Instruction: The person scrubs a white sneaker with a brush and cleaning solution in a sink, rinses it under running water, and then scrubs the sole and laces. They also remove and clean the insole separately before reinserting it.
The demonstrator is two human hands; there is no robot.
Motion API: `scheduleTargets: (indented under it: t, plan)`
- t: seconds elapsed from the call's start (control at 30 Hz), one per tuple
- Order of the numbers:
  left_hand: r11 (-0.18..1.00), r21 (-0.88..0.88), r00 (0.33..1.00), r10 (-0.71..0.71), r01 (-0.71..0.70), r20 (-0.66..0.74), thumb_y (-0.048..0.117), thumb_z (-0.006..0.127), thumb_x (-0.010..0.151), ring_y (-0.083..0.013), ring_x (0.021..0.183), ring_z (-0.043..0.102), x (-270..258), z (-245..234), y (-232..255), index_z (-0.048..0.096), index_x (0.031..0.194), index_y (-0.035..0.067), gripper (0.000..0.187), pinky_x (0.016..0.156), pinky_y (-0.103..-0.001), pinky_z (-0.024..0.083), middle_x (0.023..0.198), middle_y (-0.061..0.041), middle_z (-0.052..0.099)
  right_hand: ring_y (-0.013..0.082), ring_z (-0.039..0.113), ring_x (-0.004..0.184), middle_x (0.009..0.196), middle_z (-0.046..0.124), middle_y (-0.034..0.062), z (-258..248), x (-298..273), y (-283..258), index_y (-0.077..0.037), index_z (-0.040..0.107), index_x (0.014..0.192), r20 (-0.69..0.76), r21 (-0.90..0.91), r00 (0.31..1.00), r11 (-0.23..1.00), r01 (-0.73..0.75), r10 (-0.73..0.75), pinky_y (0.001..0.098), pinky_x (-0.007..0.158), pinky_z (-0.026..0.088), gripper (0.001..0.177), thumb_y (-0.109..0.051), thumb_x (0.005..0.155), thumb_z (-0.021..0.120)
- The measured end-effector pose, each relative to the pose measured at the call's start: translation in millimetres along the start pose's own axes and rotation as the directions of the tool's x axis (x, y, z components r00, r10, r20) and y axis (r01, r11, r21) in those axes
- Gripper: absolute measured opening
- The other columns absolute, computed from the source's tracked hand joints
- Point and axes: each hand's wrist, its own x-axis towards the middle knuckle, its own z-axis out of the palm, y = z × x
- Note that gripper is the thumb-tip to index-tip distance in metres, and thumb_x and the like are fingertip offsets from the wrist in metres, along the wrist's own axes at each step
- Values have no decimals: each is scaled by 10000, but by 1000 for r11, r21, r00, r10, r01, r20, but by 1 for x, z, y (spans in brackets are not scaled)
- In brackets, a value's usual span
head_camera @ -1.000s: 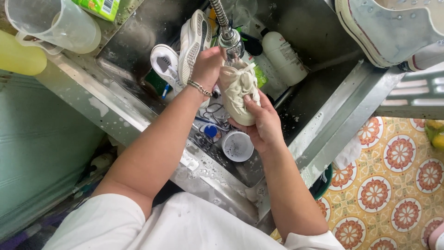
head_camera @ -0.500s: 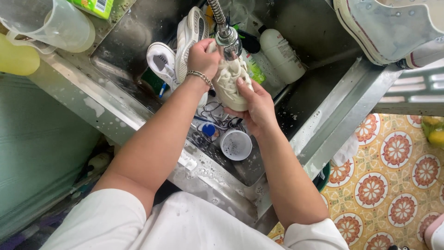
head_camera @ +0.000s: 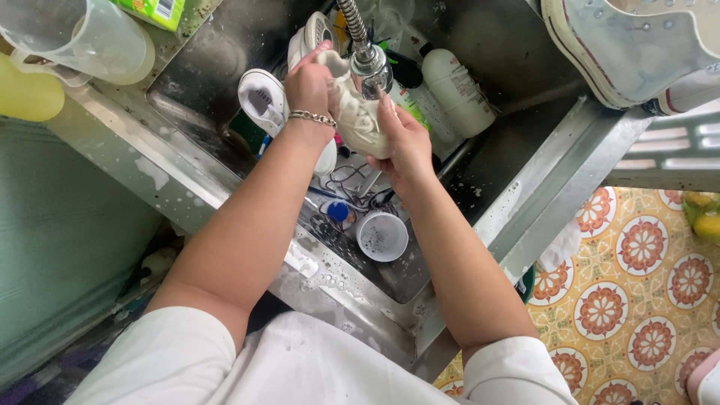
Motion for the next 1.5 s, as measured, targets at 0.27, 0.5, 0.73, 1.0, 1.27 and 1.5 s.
scheduleTargets:
  t: [0.27, 0.5, 0.73, 1.0, 1.27, 1.5]
  plan:
    - [872, -441, 973, 150, -214, -176, -238, 447, 715, -439, 1358, 879, 44, -2, -11, 900, 1492, -12, 927, 1075, -505, 774, 1579, -193, 885, 256, 719, 682, 1054, 777, 120, 31, 72, 19, -148, 810, 1271, -258, -83, 954, 987, 138, -155, 366, 370, 523, 400, -75, 980, 545]
    - [893, -351, 959, 268, -281, -86, -286, 488, 795, -420, 1317, 892, 19, -7, -1, 917, 1467, 15, 853, 955, -513, 819, 1551, -204, 904, 296, 834, 858, 1299, 831, 216, 24, 66, 15, -14, 640, 1575, -183, 76, 983, 997, 17, -3, 336, 558, 653, 559, 31, 1018, 659]
    - [951, -305, 974, 122, -59, 192, -163, 448, 705, -437, 1345, 817, 24, -5, -19, 915, 1411, -33, 856, 937, -540, 747, 1549, -222, 860, 258, 868, 1065, 1265, 882, 103, -3, -7, -4, -161, 769, 1436, -2, 286, 997, 955, -79, 83, 326, 725, 702, 734, -681, 923, 830]
    - [961, -254, 941, -21, 112, 338, -149, 445, 650, -502, 1031, 801, 43, 1, -59, 839, 1357, -62, 814, 815, -572, 702, 1148, -277, 824, 381, 902, 1005, 1319, 855, 304, -43, -40, 27, 31, 642, 1699, 223, 512, 971, 837, -194, 88, 401, 808, 810, 894, -602, 1083, 773]
    - [866, 182, 709, 243, -466, 661, -216, 759, 821, -344, 1292, 853, 117, -30, -118, 902, 1330, -103, 541, 1033, -406, 721, 1482, -243, 891, 462, 664, 1553, 1501, 700, 284, -68, -5, 108, -242, 600, 1869, -11, -366, 745, 696, 618, -667, 556, 1433, 442, 1019, -574, 999, 1012]
    - [245, 120, 192, 295, -962, 936, -214, 1024, 866, -298, 1324, 821, 180, -95, -123, 870, 1301, -142, 467, 1090, -359, 701, 1588, -283, 841, 571, 474, 1746, 1764, 449, 419, -106, -62, 105, -287, 507, 1900, 29, -545, 539, 438, 714, -842, 527, 1528, 407, 1101, -382, 943, 1045]
